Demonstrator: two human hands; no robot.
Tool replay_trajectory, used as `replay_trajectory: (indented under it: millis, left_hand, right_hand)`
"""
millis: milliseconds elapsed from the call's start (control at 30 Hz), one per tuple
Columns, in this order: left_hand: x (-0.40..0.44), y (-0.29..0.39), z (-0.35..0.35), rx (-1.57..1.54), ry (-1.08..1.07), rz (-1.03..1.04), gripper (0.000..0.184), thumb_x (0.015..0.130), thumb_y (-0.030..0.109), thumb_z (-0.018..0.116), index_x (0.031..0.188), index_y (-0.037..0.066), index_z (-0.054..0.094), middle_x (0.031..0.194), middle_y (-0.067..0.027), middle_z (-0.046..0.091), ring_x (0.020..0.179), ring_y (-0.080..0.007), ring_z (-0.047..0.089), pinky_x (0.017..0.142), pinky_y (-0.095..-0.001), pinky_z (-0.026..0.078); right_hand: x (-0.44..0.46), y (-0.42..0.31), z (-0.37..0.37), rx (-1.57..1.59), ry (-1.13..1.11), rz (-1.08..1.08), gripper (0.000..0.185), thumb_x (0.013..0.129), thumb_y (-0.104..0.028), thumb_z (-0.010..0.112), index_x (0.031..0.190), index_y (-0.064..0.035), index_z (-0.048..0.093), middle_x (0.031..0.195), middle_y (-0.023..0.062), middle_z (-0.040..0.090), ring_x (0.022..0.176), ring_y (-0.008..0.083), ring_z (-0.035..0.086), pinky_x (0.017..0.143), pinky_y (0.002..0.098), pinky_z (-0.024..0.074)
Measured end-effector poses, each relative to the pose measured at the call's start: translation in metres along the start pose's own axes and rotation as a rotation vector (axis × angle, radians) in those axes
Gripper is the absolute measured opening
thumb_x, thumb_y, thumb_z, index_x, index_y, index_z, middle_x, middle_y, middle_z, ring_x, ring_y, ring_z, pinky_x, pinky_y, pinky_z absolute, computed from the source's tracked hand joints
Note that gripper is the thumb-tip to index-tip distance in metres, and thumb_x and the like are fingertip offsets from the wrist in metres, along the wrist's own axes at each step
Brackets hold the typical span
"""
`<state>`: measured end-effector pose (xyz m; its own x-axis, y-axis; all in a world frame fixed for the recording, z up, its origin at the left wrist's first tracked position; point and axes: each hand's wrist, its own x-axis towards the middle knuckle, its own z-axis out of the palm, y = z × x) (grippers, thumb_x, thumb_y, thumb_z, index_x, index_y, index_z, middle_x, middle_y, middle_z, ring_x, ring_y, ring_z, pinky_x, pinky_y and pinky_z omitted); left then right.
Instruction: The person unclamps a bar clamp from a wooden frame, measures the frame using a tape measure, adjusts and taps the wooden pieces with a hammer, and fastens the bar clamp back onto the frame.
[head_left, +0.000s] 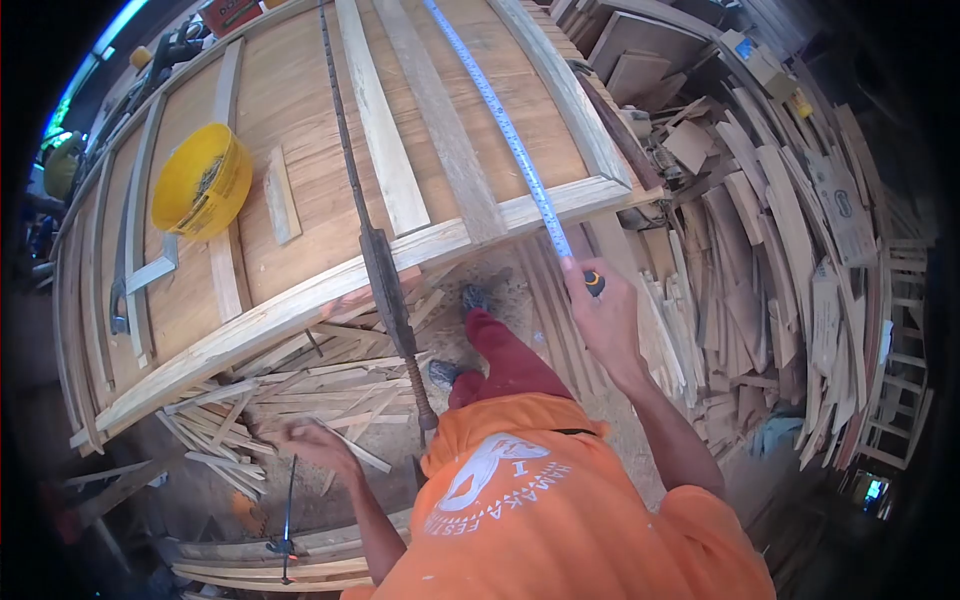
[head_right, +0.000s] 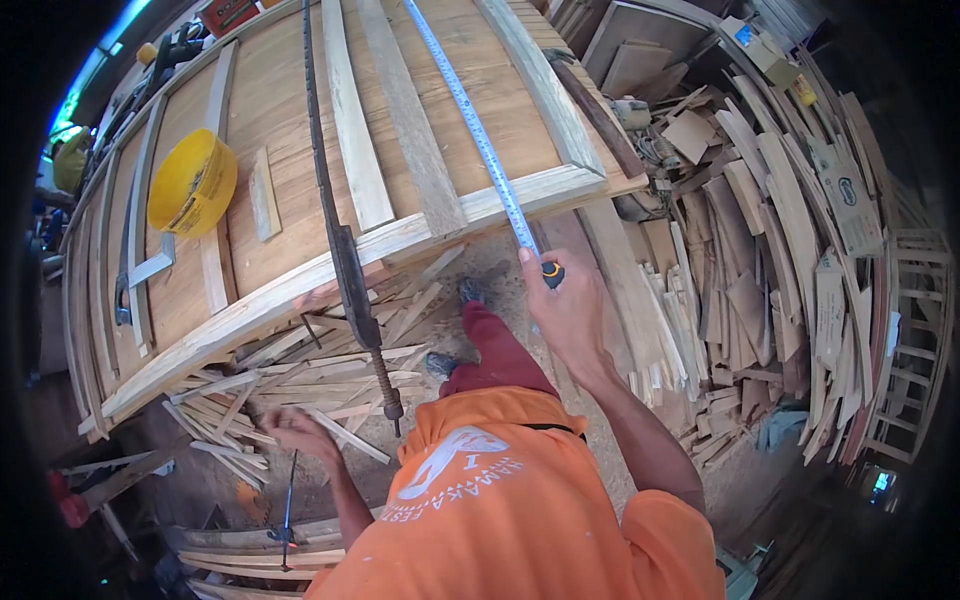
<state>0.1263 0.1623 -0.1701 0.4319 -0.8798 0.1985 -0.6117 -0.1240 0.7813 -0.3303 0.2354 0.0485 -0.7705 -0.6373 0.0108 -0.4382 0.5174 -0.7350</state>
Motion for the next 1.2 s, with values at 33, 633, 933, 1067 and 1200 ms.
replay_trajectory:
  millis: [33, 633, 933, 1067, 1200]
  left_hand:
    - [-0.028, -0.028, -0.001, 0.0, -0.176, -0.082, 0.037, 0.105, 0.016, 0.058, 0.135, -0.004, 0.05, 0.11, -0.0173, 0.06, 0.092, -0.0304, 0.061, 0.085, -0.0393, 0.052]
    - [-0.17, -0.194, 0.004, -0.205, -1.059, -0.543, 0.017, 0.097, 0.013, 0.063, 0.102, -0.001, 0.07, 0.081, -0.0148, 0.073, 0.072, -0.0247, 0.075, 0.061, -0.0383, 0.06]
    - [-0.14, -0.202, 0.028, -0.344, -0.83, -0.772, 0.016, 0.093, 0.007, 0.061, 0.101, -0.003, 0.069, 0.082, -0.0132, 0.073, 0.068, -0.0208, 0.073, 0.059, -0.0325, 0.06]
    - [-0.157, -0.221, 0.032, -0.228, -1.015, -0.646, 0.021, 0.095, 0.012, 0.057, 0.103, -0.002, 0.07, 0.085, -0.0109, 0.074, 0.069, -0.0212, 0.071, 0.062, -0.0356, 0.059]
    - [-0.152, -0.237, 0.038, -0.363, -1.147, -0.734, 0.025, 0.098, 0.017, 0.053, 0.103, 0.0, 0.071, 0.084, -0.0087, 0.074, 0.066, -0.0215, 0.07, 0.059, -0.0376, 0.056]
  right_hand:
    - [0.001, 0.001, 0.0, 0.005, 0.004, -0.004, 0.041, 0.1, -0.035, 0.071, 0.092, 0.0052, 0.073, 0.064, 0.0155, 0.064, 0.061, 0.0256, 0.065, 0.06, 0.0436, 0.0476]
    - [0.022, 0.004, -0.001, 0.061, -0.032, -0.012, 0.055, 0.103, -0.047, 0.065, 0.087, 0.0055, 0.072, 0.06, 0.0049, 0.058, 0.048, 0.0128, 0.054, 0.048, 0.0331, 0.0436]
    - [0.027, -0.031, -0.024, 0.117, -0.194, 0.179, 0.058, 0.103, -0.05, 0.064, 0.083, 0.005, 0.071, 0.057, 0.005, 0.058, 0.05, 0.0155, 0.063, 0.046, 0.0332, 0.0455]
    - [0.01, -0.03, -0.022, 0.116, -0.153, 0.22, 0.056, 0.103, -0.048, 0.064, 0.085, 0.0042, 0.071, 0.057, 0.0054, 0.058, 0.048, 0.0145, 0.06, 0.047, 0.0341, 0.045]
    - [0.006, -0.022, -0.014, 0.089, -0.136, 0.168, 0.051, 0.104, -0.045, 0.064, 0.091, 0.0032, 0.071, 0.057, 0.0017, 0.055, 0.047, 0.0094, 0.055, 0.042, 0.0283, 0.0381]
